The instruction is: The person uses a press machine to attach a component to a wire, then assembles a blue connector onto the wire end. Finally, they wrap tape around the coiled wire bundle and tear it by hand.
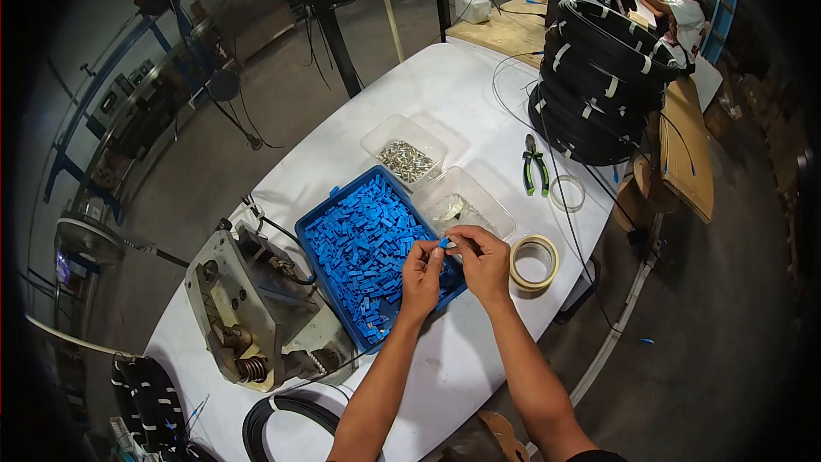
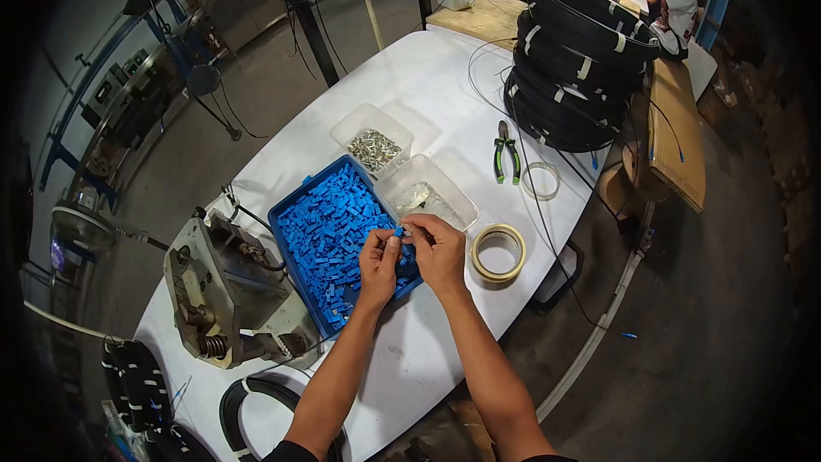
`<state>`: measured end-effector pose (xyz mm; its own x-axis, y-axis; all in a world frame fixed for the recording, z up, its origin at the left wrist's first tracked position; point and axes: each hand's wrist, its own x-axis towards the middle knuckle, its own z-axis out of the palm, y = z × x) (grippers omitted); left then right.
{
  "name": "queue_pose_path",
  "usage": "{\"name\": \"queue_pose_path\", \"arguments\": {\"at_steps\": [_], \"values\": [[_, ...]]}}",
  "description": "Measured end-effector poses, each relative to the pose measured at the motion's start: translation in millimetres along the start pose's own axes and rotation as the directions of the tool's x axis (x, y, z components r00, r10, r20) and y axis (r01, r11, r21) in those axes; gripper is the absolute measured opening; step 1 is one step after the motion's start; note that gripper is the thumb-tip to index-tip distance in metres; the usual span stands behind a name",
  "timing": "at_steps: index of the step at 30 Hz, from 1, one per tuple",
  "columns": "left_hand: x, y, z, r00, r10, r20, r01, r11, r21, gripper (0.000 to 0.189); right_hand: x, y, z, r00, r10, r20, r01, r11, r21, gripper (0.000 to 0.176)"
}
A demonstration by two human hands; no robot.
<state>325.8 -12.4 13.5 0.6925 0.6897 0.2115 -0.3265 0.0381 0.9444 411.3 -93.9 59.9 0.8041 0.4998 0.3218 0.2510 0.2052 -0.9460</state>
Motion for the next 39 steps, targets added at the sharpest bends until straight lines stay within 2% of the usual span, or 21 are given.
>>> {"name": "queue_pose_path", "arguments": {"at_steps": [6,7,9,12,15,21,28,30,34,38,39], "values": [[-0.5,1.5,1.4,1.0,-0.008,-0.001,0.008,1.0,-0.003,0.013,0.6,2.1,-2.0,0.993,-0.108,0.048,0.113,0.988,-0.106,0.015],[-0.3,1.4,1.7,1.0,-0.004,-0.005,0.004,1.0,0.003,0.012,-0.7,2.2,-1.4,0.993,-0.107,0.047,0.111,0.988,-0.105,0.015],[-0.3,0.9,2.1,1.0,-0.001,-0.01,0.001,1.0,0.008,0.011,-3.1,2.3,0.2,0.996,-0.068,0.052,0.068,0.998,0.009,0.016],[-0.4,1.3,1.8,1.0,-0.009,-0.007,0.008,0.999,-0.032,0.012,-7.2,0.8,0.8,0.992,-0.123,0.02,0.123,0.992,-0.029,0.02],[-2.2,2.9,2.6,0.999,-0.046,-0.009,0.045,0.998,-0.036,0.013,-8.3,-0.7,-0.2,0.997,-0.058,0.05,0.058,0.998,-0.001,0.02],[-1.5,1.3,2.1,1.0,-0.001,-0.018,0.0,0.998,-0.057,0.013,-8.2,0.8,0.1,0.993,-0.076,0.09,0.081,0.996,-0.046,0.021],[-0.1,-4.5,1.0,0.998,0.023,-0.067,-0.027,0.998,-0.056,0.011,-5.9,-4.1,7.2,0.993,-0.082,0.081,0.088,0.993,-0.082,0.022],[-0.7,-1.7,1.6,0.996,0.036,-0.081,-0.04,0.998,-0.055,0.011,-8.2,-8.6,10.1,0.999,-0.015,0.031,0.016,0.999,-0.045,0.023],[-8.4,8.3,2.8,0.997,0.072,-0.041,-0.071,0.997,0.017,0.01,-12.2,-18.7,4.5,0.99,-0.129,0.064,0.135,0.986,-0.101,0.024],[-26.0,17.4,-1.0,0.996,0.081,-0.039,-0.077,0.993,0.093,0.009,-28.1,-24.6,3.5,0.989,-0.113,0.093,0.117,0.992,-0.039,0.024],[-32.1,24.8,-0.7,0.997,0.068,-0.029,-0.064,0.992,0.11,0.008,-33.2,-23.7,3.3,0.995,-0.046,0.094,0.048,0.999,-0.012,0.024]]}}
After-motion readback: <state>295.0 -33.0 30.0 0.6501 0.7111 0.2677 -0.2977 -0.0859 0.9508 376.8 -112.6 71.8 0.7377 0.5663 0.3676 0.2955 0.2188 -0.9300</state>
